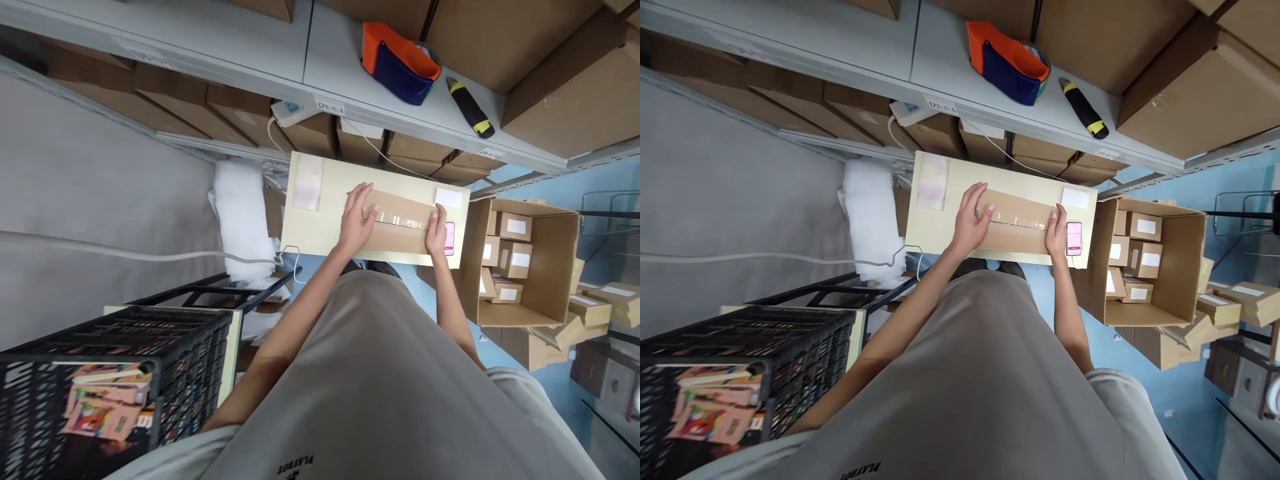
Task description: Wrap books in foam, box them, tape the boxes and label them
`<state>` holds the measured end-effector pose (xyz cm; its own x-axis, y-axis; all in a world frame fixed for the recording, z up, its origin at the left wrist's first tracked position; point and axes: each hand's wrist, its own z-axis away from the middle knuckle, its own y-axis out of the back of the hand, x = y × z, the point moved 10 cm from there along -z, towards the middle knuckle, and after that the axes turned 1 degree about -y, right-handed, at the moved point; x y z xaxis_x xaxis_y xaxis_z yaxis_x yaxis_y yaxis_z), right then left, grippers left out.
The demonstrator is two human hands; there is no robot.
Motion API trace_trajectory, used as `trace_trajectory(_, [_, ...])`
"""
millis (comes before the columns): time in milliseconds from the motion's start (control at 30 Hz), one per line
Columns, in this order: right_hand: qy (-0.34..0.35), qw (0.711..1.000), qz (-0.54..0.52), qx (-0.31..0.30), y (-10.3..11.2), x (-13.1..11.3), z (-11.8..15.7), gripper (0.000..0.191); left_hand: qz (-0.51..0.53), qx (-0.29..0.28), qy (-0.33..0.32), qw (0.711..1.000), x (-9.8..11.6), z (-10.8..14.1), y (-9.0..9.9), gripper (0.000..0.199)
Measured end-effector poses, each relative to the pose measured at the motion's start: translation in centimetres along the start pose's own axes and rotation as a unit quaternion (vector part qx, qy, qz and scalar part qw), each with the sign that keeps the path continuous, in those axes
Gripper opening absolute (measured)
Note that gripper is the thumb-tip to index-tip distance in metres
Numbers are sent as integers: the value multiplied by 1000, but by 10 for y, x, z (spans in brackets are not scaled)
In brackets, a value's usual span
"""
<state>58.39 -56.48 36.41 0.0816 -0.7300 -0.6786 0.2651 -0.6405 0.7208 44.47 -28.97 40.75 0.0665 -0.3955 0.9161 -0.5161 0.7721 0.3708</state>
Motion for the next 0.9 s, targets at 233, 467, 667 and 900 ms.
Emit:
trace_trajectory(233, [3, 999, 37, -13, -19, -17, 2, 84, 0, 4, 10, 1000, -23, -9, 20, 67])
trace_trajectory(467, [-25, 996, 82, 8, 12, -19, 3, 84, 28, 11, 26, 999, -41, -8, -7, 74])
trace_trajectory(667, [-20, 993, 114, 10, 23, -21, -1, 80, 50, 9, 38, 998, -48, -5, -22, 70])
trace_trajectory(900, [-30, 989, 141, 34, 53, -3, -6, 81, 72, 3, 39, 997, -34, -1, -58, 67])
